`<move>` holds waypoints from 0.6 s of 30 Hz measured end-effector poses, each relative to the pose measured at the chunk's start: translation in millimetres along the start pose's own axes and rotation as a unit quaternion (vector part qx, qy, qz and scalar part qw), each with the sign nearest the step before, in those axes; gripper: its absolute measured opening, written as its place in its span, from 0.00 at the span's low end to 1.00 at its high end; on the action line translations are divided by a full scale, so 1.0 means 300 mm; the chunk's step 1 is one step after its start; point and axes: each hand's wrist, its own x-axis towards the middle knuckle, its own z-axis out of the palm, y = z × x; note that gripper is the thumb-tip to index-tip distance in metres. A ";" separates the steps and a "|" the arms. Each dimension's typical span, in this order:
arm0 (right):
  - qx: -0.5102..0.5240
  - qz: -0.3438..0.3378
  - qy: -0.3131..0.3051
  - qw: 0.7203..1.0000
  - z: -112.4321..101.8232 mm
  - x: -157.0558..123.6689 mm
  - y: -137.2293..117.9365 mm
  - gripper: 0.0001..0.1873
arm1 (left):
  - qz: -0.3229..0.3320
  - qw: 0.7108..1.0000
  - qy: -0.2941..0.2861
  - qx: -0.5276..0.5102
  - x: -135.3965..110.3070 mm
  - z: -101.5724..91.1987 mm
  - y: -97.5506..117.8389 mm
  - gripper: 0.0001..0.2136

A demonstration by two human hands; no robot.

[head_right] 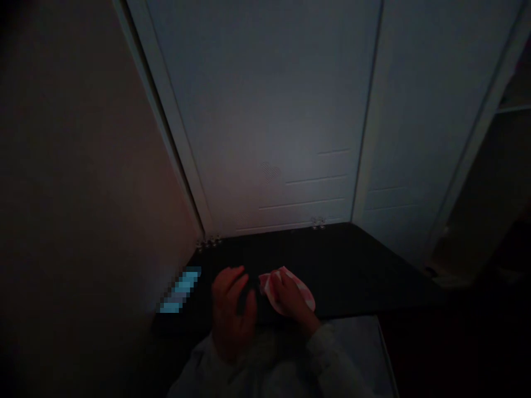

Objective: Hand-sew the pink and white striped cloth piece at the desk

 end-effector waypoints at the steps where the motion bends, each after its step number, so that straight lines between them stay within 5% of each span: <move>1: 0.000 -0.002 0.001 1.000 -0.001 -0.001 -0.003 0.17 | -0.001 1.000 -0.003 0.020 0.020 0.011 -0.022 0.15; 5: -0.011 0.014 0.011 1.000 0.001 0.000 0.000 0.16 | -0.093 0.995 -0.022 0.034 0.050 0.065 -0.169 0.18; 10: 0.025 0.027 0.000 0.999 0.006 0.003 0.009 0.13 | -0.266 0.946 -0.133 -0.129 -0.006 0.091 -0.303 0.19; 18: 0.012 0.026 -0.046 0.999 -0.004 -0.001 -0.012 0.10 | -0.295 0.925 -0.140 -0.194 -0.009 0.082 -0.334 0.17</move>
